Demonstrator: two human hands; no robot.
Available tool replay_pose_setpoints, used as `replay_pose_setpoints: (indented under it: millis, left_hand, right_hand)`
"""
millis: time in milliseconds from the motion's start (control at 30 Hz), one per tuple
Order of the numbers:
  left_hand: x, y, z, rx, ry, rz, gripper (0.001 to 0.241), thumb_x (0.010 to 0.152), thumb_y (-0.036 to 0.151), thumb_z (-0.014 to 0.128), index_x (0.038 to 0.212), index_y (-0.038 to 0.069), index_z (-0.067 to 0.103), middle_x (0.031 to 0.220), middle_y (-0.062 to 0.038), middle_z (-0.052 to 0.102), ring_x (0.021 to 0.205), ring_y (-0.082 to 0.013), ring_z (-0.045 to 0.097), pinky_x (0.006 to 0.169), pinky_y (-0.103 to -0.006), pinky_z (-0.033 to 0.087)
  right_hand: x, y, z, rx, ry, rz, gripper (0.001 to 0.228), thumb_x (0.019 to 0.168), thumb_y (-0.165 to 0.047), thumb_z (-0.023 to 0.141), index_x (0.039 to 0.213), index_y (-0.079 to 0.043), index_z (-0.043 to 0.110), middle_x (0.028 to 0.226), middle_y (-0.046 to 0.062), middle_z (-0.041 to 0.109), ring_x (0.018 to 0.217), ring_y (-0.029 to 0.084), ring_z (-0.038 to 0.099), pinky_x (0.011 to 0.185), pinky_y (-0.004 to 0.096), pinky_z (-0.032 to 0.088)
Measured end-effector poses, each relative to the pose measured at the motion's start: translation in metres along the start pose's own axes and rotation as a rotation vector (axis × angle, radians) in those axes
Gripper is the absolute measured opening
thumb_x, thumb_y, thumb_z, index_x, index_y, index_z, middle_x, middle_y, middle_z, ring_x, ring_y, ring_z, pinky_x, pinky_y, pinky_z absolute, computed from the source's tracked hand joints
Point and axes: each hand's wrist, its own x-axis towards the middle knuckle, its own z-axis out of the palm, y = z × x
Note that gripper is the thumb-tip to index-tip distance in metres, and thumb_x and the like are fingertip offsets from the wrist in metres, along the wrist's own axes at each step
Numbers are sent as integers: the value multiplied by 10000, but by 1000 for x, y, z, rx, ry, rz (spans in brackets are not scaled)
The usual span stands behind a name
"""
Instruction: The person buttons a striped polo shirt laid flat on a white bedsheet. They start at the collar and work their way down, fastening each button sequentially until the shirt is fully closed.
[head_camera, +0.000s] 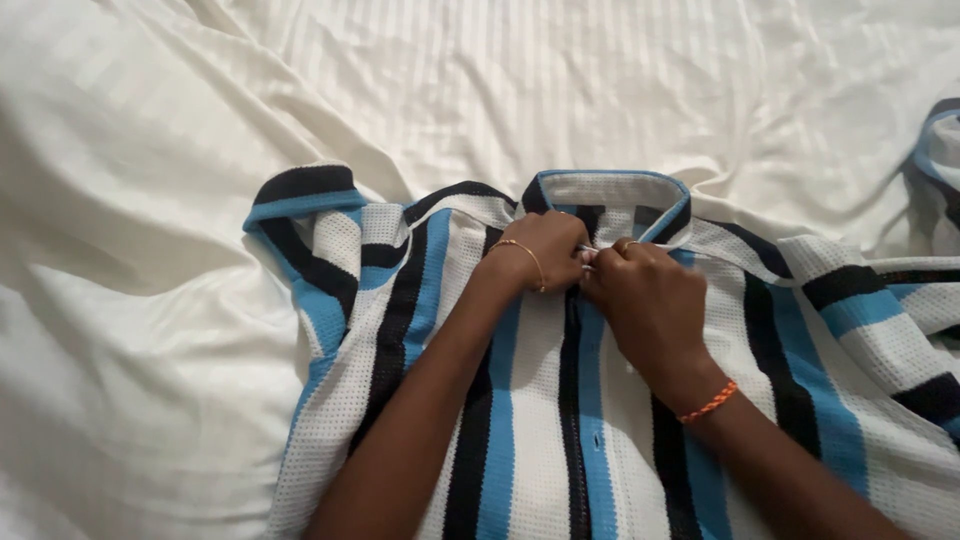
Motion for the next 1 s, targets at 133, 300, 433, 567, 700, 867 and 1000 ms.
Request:
replay_pose_setpoints:
  millis: [133,300,433,567,700,867,1000]
  left_hand:
    - [15,-13,13,-7,46,44,348,972,334,537,955,115,807,1034,-157,757,966,-362,712,910,-460,535]
    - [17,-20,8,70,-46,224,353,919,301,489,969,150,804,956,-102,806,896,-277,770,831,-411,581]
    - [0,-3,-10,-190,-100,-27,397,728,276,637,1068,131,782,955,-152,794,857,-291,775,831,-369,602]
    - [13,-24,5,-75,-30,129,528,698,269,724,1206,123,742,1101,-151,751,994,-288,719,923,-365,555]
    - [19,-37,14,-100,-27,176,616,681,373,831,1230,126,705,1217,-123,661,1124,-280,629,977,-364,499]
    - [10,-28,5,-70,-55,141,637,707,446,844,1250,146,700,1222,-106,663,1122,-263,642,987,-359,514]
    - [18,-37,15,-91,-17,192,587,731,409,831,1236,135,710,1177,-117,677,1064,-268,669,947,-361,537]
  right_hand:
    - [-3,5,11,-62,60,-50,176,913,-225,715,808,-85,696,860,74,716,773,227,707,570,367,539]
    - [2,12,13,-26,74,-123,175,900,-211,722,839,-54,674,891,90,702,818,234,696,602,371,553]
    - [5,18,14,-14,23,-143,184,870,-235,736,876,-55,699,871,81,699,819,221,696,613,355,560]
    - [12,26,13,-19,-80,-152,216,880,-295,745,935,-87,741,878,53,716,797,186,695,602,334,558]
    - [20,33,5,3,-163,-165,260,851,-350,759,953,-111,758,901,26,729,799,173,693,583,333,553]
    - [24,33,-3,30,-246,-121,318,805,-433,778,907,-132,760,918,-12,735,832,163,695,629,344,558]
    - [24,34,-3,23,-293,-77,339,807,-453,784,913,-133,758,925,-14,733,836,162,696,649,342,559]
